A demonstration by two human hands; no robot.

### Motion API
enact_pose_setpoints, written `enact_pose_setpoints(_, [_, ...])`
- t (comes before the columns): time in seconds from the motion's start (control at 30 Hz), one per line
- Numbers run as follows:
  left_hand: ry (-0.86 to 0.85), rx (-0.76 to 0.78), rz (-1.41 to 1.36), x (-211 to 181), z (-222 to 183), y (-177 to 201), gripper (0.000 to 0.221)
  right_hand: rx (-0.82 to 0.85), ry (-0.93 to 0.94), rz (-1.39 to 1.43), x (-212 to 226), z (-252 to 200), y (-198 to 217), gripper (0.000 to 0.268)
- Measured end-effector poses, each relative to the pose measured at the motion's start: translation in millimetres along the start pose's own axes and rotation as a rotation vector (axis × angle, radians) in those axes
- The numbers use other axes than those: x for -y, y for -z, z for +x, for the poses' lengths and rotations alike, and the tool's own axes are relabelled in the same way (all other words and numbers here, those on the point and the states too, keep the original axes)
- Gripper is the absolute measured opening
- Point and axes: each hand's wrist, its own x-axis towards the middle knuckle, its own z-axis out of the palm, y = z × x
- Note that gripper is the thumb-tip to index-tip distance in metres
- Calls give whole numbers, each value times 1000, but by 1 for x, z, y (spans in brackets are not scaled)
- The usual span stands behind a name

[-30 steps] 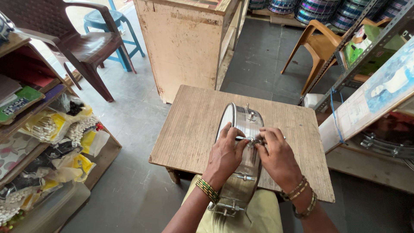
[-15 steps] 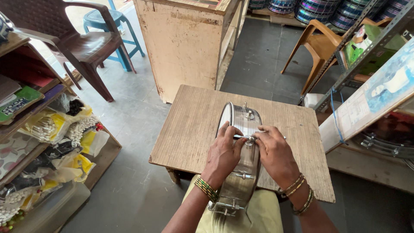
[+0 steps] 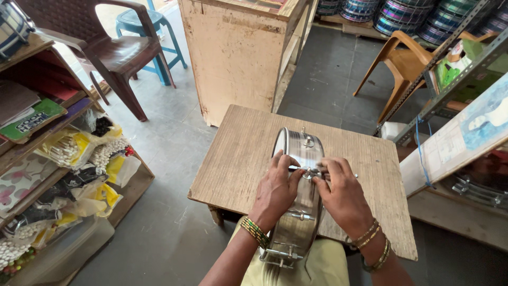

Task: The person attaches small metal brackets to the side of a drum shell using a wrench and screws.

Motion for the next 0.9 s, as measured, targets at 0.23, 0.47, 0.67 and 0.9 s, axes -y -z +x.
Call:
enact_pose_setpoints(0.23, [-44, 2, 45, 5, 1, 3, 24, -109, 152, -110, 6, -3, -9, 24])
enact_pose_setpoints(0.47, [7, 51, 19, 6, 1, 4, 24, -135, 195, -119, 7, -6, -7, 39])
enact_pose_setpoints(0.67, [4, 24, 38, 8, 6, 3, 24, -19, 219, -200, 5, -29, -25, 54])
enact_pose_setpoints(0.9, [46, 31, 34, 6, 8, 6, 24, -27, 143, -209, 1, -11, -17, 56])
